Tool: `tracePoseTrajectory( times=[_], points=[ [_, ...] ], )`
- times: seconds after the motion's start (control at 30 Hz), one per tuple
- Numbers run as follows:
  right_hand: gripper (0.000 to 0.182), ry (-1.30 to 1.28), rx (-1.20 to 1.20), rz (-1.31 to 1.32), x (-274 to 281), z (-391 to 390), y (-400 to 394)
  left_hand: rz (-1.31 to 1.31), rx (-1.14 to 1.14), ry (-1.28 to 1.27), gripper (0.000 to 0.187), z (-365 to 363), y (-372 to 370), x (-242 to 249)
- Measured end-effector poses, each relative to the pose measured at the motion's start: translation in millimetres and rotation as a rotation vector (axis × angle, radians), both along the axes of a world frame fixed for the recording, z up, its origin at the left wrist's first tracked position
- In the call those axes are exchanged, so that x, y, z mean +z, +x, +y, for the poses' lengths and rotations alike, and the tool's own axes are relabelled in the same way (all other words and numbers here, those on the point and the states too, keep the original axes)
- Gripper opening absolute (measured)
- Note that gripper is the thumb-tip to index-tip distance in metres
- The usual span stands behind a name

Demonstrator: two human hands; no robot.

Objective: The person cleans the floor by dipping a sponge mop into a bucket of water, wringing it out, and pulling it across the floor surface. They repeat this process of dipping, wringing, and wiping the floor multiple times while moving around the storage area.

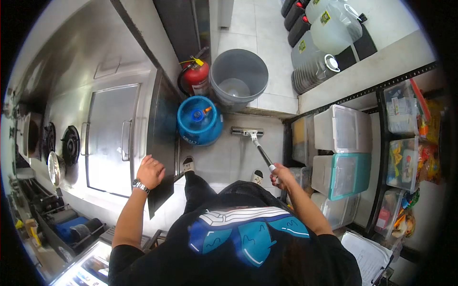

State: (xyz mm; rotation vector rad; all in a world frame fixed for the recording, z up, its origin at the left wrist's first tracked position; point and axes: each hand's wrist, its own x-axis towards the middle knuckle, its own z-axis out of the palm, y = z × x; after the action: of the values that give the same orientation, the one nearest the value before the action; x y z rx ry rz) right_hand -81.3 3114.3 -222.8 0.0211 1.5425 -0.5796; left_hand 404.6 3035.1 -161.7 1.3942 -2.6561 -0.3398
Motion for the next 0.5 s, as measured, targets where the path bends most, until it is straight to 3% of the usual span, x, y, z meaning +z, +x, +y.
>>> tracePoseTrajectory(
  times=[0.23,0.33,0.43,0.47,0.5],
  points=[
    [0.074,-0.057,-0.036,-0.009,-18.0,20.8,5.5,-0.054,-0.003,0.013,0.006,-1.0,-2.9,1.2],
    [0.061,-0.074,-0.048,0.048,-28.7,18.1,7.9,-0.07,-0.003,0.007,0.005,-0.6,-4.2,1.3],
    [0.037,-0.093,0.028,0.013,-43.6,19.6,7.7,-0.077,-0.004,-0.002,0.005,-0.2,-5.5,1.4],
    [0.019,-0.117,0.022,0.018,-50.2,22.5,9.1,-0.08,-0.004,-0.005,0.005,0.2,-5.9,1.5],
    [0.018,-0.111,0.044,0.021,-52.6,24.4,10.5,-0.098,-0.006,-0.003,0.005,0.3,-6.4,1.7]
  ],
)
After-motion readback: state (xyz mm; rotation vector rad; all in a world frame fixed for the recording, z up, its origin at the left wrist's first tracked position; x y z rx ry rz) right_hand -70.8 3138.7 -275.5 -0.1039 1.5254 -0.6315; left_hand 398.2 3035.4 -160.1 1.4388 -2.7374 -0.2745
